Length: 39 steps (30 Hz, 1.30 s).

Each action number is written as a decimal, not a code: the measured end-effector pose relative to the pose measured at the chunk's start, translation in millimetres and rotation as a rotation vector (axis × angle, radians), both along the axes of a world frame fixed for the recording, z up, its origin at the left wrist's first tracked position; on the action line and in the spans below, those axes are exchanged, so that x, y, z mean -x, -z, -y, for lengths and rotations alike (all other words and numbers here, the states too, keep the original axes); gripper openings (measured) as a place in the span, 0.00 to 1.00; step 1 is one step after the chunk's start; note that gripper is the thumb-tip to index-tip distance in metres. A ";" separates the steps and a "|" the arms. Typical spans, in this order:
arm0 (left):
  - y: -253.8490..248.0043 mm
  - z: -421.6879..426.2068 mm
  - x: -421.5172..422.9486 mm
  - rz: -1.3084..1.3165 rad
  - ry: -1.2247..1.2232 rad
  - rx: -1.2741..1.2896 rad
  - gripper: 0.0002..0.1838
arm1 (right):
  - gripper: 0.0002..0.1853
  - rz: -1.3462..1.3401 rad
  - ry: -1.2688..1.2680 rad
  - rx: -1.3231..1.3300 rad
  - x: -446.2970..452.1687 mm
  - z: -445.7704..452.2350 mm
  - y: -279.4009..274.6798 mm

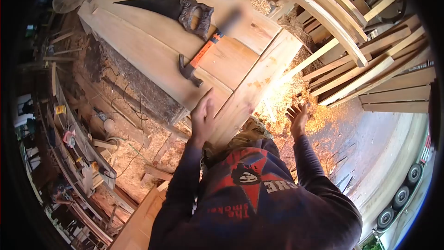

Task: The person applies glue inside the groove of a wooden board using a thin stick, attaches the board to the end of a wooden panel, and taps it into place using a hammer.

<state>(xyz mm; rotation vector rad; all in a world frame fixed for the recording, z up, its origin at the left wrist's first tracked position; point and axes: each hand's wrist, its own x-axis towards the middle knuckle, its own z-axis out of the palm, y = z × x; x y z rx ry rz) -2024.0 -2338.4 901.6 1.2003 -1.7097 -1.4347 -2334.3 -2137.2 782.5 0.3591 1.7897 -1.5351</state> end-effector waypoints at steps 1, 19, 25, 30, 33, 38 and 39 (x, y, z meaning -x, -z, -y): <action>6.7 -22.2 -34.2 0.097 -0.100 0.074 0.22 | 0.41 -0.007 0.000 -0.025 4.0 -5.1 0.0; 49.7 -26.0 -57.4 -0.416 -0.344 -0.746 0.19 | 0.38 -0.158 0.138 0.250 -87.4 126.8 -15.6; 59.2 -23.4 -67.9 -0.392 -0.243 -0.757 0.22 | 0.21 -1.452 -0.889 0.223 -159.0 205.9 -141.4; 55.8 -7.8 -89.6 -0.197 0.025 -0.688 0.27 | 0.36 -1.737 -1.894 0.292 -192.7 321.6 -111.7; 78.3 -13.2 -130.2 -0.211 0.082 -0.662 0.27 | 0.41 -1.713 -2.121 0.043 -199.3 341.0 -113.0; 117.2 -12.0 -264.0 -0.189 0.087 -0.753 0.23 | 0.40 -1.695 -1.832 -0.105 -205.8 336.2 -152.9; 109.7 -12.5 -289.3 -0.144 0.030 -0.800 0.24 | 0.37 -1.636 -1.852 -0.029 -188.3 342.8 -141.6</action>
